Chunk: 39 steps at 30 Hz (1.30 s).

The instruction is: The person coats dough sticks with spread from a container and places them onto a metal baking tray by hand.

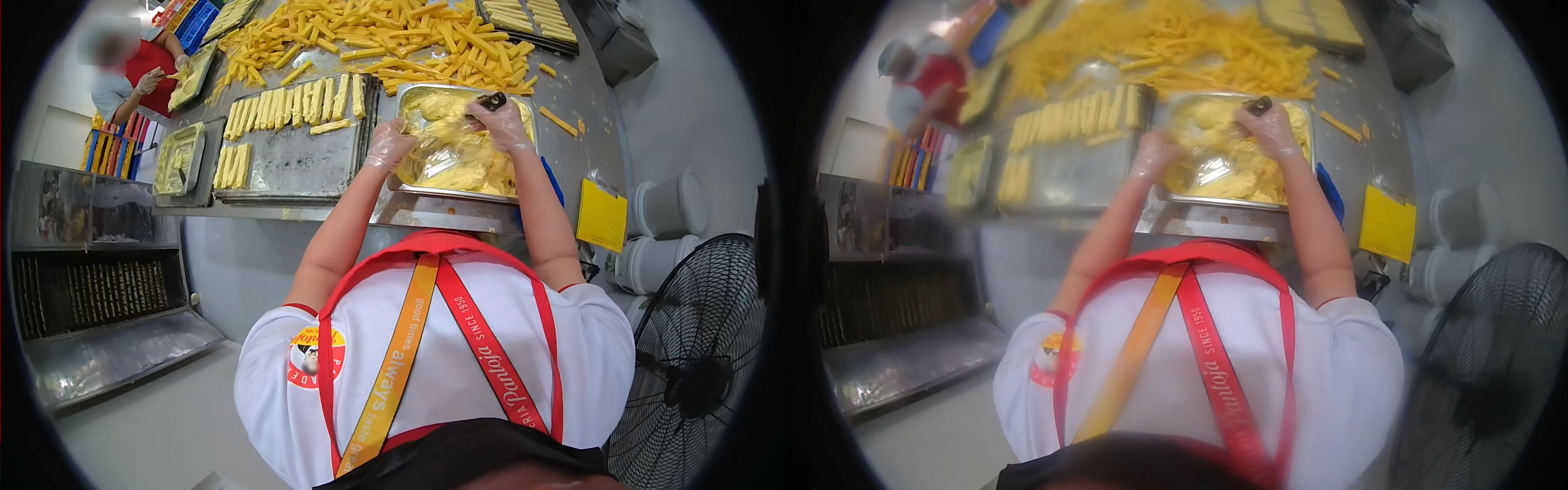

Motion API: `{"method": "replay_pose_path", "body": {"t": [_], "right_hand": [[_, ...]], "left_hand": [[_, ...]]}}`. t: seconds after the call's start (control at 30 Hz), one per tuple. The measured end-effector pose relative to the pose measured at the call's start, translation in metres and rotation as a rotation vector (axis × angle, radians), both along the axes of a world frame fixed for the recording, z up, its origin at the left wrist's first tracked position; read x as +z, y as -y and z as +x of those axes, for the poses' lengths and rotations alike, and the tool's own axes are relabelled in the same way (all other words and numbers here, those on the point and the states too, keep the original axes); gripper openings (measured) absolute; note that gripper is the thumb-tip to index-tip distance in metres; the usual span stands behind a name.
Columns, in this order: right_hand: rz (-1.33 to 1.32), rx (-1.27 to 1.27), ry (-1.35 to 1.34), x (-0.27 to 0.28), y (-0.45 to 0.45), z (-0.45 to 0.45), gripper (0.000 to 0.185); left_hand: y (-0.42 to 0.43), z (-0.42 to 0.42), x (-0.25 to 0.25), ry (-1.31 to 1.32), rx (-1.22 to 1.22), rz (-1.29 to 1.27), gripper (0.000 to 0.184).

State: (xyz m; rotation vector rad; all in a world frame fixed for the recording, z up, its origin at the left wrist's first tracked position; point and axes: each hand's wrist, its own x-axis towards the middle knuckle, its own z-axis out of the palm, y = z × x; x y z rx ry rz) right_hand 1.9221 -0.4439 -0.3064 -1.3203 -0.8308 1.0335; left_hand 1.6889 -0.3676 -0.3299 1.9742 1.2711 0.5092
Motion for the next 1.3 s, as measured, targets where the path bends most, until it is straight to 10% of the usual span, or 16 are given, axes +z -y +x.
{"method": "replay_pose_path", "body": {"t": [0.13, 0.27, 0.6, 0.7, 0.9, 1.1, 1.23, 1.3], "right_hand": [[-0.079, -0.039, 0.356, -0.012, -0.004, 0.013, 0.012], [0.121, 0.087, -0.121, 0.021, 0.009, -0.011, 0.014], [-0.083, -0.01, 0.213, -0.006, -0.004, 0.006, 0.02], [0.151, 0.062, -0.198, 0.014, 0.003, -0.016, 0.019], [-0.175, -0.065, 0.262, -0.011, -0.02, 0.012, 0.018], [0.136, 0.078, -0.188, 0.022, -0.008, -0.014, 0.019], [-0.154, -0.011, 0.375, -0.023, -0.024, 0.017, 0.018], [-0.088, -0.035, 0.233, -0.013, -0.02, 0.013, 0.019]], "left_hand": [[-0.005, -0.001, -0.009, 0.023, -0.001, 0.038, 0.034], [-0.005, -0.001, -0.01, 0.001, -0.01, 0.061, 0.033], [0.0, -0.01, 0.004, -0.005, -0.035, 0.14, 0.03], [0.001, -0.009, 0.009, 0.032, -0.037, 0.13, 0.029], [-0.008, -0.01, 0.001, 0.028, -0.101, 0.226, 0.029], [-0.01, -0.009, 0.001, -0.045, -0.231, 0.52, 0.04], [-0.014, -0.014, -0.012, -0.024, -0.282, 0.584, 0.047], [-0.011, -0.015, -0.001, -0.031, -0.284, 0.501, 0.047]]}}
